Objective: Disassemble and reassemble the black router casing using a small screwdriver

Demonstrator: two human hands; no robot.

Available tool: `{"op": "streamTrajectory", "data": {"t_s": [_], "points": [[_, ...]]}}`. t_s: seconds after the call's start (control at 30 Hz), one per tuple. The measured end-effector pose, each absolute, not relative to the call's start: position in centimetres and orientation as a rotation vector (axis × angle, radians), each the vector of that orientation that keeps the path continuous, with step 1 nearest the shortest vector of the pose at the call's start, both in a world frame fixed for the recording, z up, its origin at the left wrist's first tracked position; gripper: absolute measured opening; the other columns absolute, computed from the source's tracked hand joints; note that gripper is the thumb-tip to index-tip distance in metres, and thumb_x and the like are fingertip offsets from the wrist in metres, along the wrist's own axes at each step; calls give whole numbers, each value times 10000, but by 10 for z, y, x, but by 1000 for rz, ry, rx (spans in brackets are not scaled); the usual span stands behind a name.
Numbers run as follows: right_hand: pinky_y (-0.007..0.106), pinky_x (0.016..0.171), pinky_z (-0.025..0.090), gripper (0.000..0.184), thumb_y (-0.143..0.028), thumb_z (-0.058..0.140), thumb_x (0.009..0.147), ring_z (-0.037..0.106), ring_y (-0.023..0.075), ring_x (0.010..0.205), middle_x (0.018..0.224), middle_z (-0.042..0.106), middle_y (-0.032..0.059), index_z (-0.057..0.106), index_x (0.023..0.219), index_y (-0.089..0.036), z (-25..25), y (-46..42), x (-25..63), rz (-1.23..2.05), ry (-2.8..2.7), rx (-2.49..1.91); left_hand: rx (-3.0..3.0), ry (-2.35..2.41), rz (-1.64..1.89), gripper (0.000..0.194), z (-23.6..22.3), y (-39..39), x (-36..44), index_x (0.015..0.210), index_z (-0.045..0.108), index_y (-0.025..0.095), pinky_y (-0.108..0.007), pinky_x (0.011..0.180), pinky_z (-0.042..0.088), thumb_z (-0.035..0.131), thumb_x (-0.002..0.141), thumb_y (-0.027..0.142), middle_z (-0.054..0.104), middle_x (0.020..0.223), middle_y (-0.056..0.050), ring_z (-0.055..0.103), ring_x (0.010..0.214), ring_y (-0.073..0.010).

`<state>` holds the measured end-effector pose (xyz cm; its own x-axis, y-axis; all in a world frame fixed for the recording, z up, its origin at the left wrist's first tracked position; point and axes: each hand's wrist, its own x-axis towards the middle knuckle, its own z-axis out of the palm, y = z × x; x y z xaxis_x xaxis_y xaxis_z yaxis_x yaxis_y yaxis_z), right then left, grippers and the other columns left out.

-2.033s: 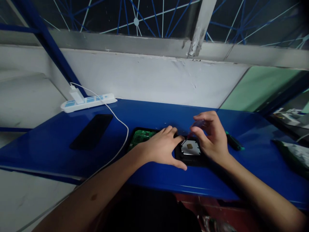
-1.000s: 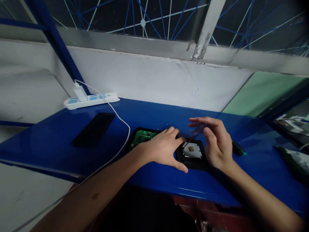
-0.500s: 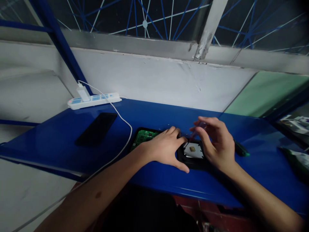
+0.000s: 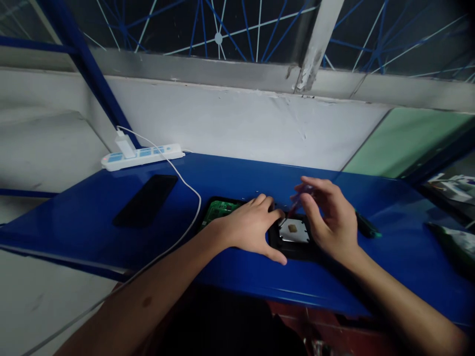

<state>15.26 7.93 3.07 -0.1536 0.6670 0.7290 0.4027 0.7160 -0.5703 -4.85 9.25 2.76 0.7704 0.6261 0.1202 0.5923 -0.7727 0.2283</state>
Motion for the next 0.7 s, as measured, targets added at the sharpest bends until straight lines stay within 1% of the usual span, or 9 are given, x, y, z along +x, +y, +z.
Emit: {"op": "streamTrajectory", "data": {"t_s": [0.07, 0.17, 0.3, 0.47, 0.53, 0.6, 0.7], "points": [[382, 737, 610, 374, -175, 552, 964, 701, 171, 855, 1098, 663, 39, 554, 1311, -314, 30, 79, 152, 323, -1734, -841, 2777, 973, 280, 929, 29, 93, -50, 1341, 538, 165, -485, 988, 429, 699, 675, 792, 533, 1200, -151, 472, 1160, -368], [384, 749, 614, 335, -198, 568, 960, 718, 160, 800, 1084, 687, 35, 565, 1279, -299, 30, 81, 153, 333, -1631, -837, 2755, 967, 252, 882, 32, 94, -52, 1288, 562, 179, -485, 990, 426, 728, 656, 773, 523, 1167, -131, 471, 1136, -353], [340, 680, 618, 292, -222, 587, 953, 717, 142, 736, 1033, 685, 26, 573, 1239, -279, 30, 88, 155, 346, -1520, -827, 2691, 959, 218, 844, 36, 95, -57, 1241, 571, 216, -461, 988, 418, 759, 623, 759, 510, 1149, -98, 462, 1123, -329], [331, 676, 626, 251, -257, 581, 956, 724, 140, 727, 1026, 675, 33, 553, 1205, -255, 28, 100, 158, 327, -1452, -840, 2639, 979, 137, 843, 44, 97, -65, 1202, 577, 230, -420, 950, 422, 778, 574, 755, 517, 1172, -85, 460, 1105, -315], [327, 674, 629, 235, -262, 583, 954, 733, 147, 743, 1025, 666, 31, 546, 1186, -254, 27, 105, 161, 335, -1430, -853, 2638, 1002, 112, 821, 47, 98, -67, 1164, 597, 232, -430, 943, 419, 761, 569, 774, 535, 1154, -86, 464, 1090, -318], [321, 674, 629, 228, -263, 595, 946, 743, 156, 767, 1026, 659, 32, 541, 1167, -253, 25, 109, 163, 352, -1418, -866, 2624, 1032, 124, 779, 50, 100, -68, 1135, 616, 232, -448, 953, 411, 723, 603, 792, 552, 1143, -87, 462, 1091, -320], [335, 713, 634, 231, -278, 601, 941, 748, 167, 797, 1042, 655, 42, 527, 1158, -249, 21, 113, 164, 385, -1431, -896, 2586, 1064, 267, 607, 52, 103, -66, 1106, 631, 235, -451, 969, 407, 623, 771, 740, 579, 1153, -77, 467, 1102, -301]]}}
